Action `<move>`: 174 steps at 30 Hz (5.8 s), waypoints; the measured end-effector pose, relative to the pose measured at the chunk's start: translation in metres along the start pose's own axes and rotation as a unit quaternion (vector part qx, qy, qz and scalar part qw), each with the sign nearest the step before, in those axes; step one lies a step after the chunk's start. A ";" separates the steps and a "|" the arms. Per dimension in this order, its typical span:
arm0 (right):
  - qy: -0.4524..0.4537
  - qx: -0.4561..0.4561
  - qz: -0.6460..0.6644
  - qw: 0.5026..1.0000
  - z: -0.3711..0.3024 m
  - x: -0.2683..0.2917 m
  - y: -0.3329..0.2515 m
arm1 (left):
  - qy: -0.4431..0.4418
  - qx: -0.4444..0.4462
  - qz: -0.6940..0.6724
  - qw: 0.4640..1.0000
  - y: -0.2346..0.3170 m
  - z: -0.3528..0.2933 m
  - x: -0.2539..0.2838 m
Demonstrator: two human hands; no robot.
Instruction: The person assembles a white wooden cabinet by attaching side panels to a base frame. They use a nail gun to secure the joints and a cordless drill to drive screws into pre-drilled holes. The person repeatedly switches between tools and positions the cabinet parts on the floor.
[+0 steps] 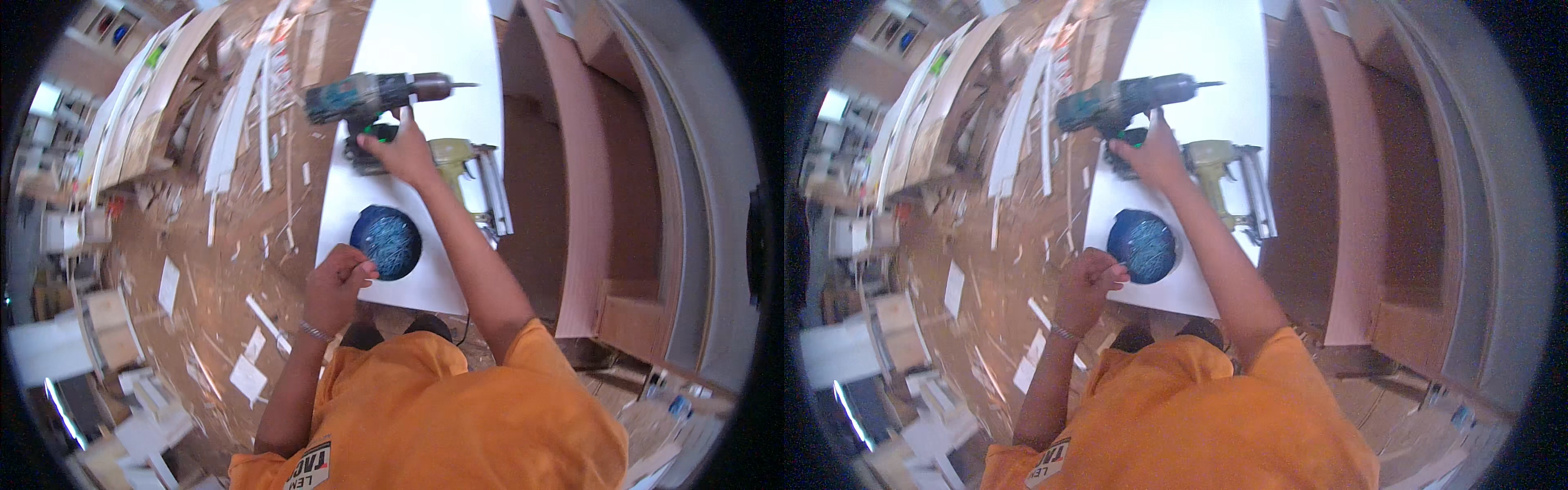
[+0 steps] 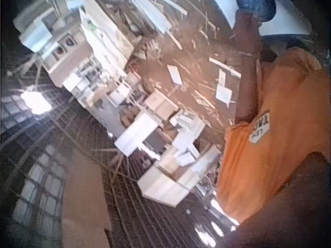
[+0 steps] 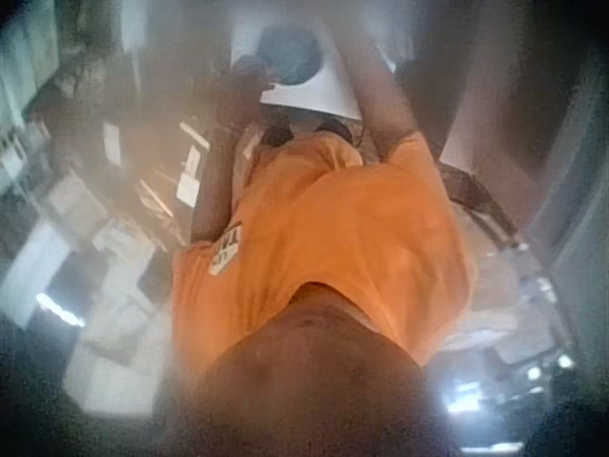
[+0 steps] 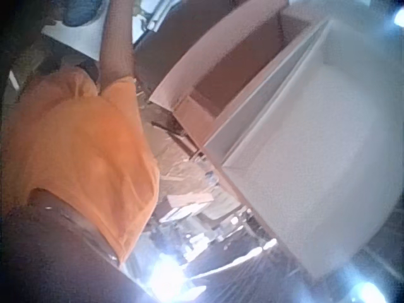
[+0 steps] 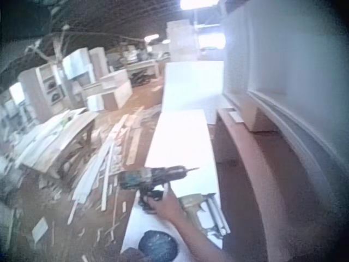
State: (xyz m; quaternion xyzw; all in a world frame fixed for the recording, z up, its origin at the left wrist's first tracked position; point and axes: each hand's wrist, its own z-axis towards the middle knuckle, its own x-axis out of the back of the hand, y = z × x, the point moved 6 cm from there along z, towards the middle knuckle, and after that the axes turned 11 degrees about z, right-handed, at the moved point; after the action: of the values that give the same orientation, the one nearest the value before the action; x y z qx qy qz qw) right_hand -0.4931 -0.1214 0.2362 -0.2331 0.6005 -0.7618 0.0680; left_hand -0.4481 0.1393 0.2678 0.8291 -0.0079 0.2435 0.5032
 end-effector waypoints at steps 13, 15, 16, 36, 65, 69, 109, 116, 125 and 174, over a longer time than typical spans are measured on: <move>-0.151 0.134 0.148 0.968 0.064 -0.011 -0.136 | 0.166 0.143 -0.281 0.934 -0.155 -0.147 0.109; -0.186 0.039 0.198 0.962 0.028 0.000 -0.221 | 0.156 0.131 -0.290 0.935 -0.162 -0.136 0.109; -0.176 0.022 0.093 0.980 0.025 0.024 -0.223 | 0.134 0.127 -0.308 0.933 -0.161 -0.124 0.108; -0.207 -0.250 -0.133 0.936 -0.415 0.037 -0.162 | -0.188 0.238 -0.627 0.718 -0.155 -0.077 -0.008; -0.339 -0.269 -0.194 0.880 -0.307 0.015 -0.138 | -0.199 0.321 -0.632 0.676 -0.181 -0.052 -0.083; -0.294 -0.381 -0.159 0.862 -0.286 -0.011 -0.132 | -0.202 0.307 -0.704 0.607 -0.190 -0.039 -0.082; -0.289 -0.497 -0.157 0.803 -0.254 -0.036 -0.129 | -0.139 0.361 -0.734 0.559 -0.197 -0.021 -0.078; -0.299 -0.468 -0.183 0.811 -0.242 -0.047 -0.133 | -0.141 0.368 -0.731 0.557 -0.198 -0.019 -0.075; -0.281 -0.562 -0.186 0.755 -0.246 -0.054 -0.125 | -0.102 0.054 -0.271 0.956 -0.142 -0.029 0.038; -0.276 -0.328 -0.158 0.889 -0.358 0.016 -0.074 | -0.132 -0.287 0.462 0.829 -0.011 0.092 -0.049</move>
State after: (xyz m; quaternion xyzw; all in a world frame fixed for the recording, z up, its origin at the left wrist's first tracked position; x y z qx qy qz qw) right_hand -0.6509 0.2090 0.2503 -0.5352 0.7285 -0.4266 0.0293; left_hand -0.4519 0.0563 0.2036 0.5715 -0.5261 0.3224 0.5410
